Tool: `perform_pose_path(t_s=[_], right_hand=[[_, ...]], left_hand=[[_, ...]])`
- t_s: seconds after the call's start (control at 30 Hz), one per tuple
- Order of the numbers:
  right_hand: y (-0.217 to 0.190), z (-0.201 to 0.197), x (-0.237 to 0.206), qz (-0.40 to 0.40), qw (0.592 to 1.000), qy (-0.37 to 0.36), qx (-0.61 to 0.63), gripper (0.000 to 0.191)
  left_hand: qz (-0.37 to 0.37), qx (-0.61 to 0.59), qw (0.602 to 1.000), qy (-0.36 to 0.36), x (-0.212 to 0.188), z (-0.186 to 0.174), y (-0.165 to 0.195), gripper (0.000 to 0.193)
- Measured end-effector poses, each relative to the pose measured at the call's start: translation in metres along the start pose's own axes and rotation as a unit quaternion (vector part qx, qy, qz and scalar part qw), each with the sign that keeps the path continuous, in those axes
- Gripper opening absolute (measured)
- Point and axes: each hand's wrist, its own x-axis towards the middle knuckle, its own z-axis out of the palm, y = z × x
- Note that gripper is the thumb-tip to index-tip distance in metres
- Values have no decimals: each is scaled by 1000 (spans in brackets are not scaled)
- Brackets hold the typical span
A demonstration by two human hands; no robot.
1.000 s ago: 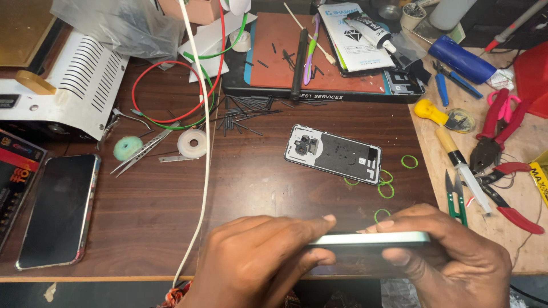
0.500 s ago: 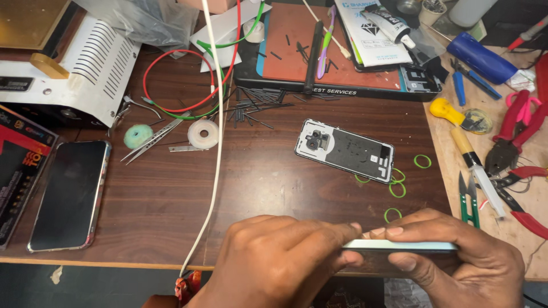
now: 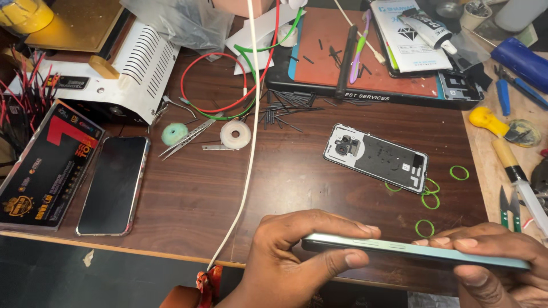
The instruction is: The person removes green rubber bands from a phone screen, opens the phone to expose the battery and internal frame, separates the screen from the body, powers the phone on to the boot logo, then applies adhesive from a glue bottle around the phone frame and presses the screen into place.
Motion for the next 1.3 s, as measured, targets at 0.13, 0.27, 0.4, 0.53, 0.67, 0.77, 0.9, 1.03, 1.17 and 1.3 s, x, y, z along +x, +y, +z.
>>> perform_pose_path(t_s=[0.13,0.27,0.4,0.53,0.67,0.77,0.9,1.03,1.17,1.3], right_hand=[[12,-4,-4,-5,999,8,37,15],[14,-7,-4,4,994,36,100,15],[14,-6,-7,102,963,142,206,21],[33,4,-4,112,958,124,233,18],[25,5,11,152,988,37,1,36],[-10,15,26,25,994,-51,-97,44],[-68,38,49,-67,971,-124,-193,49],[-91,52,64,-49,948,-151,-278,47],[-79,59,54,-6,957,-76,-279,40],[-63,59,45,28,971,-28,-237,36]], left_hand=[[9,17,1000,-4,-2,3,3,20],[-86,-60,994,38,0,8,1,32],[-42,-122,987,98,9,20,-3,39],[52,-15,993,105,13,20,6,34],[95,152,984,23,12,8,29,27],[163,231,959,-13,16,7,40,26],[255,330,907,-54,20,11,45,30],[229,356,904,-62,18,11,44,38],[113,274,955,-26,15,7,41,46],[80,178,981,-2,12,6,32,39]])
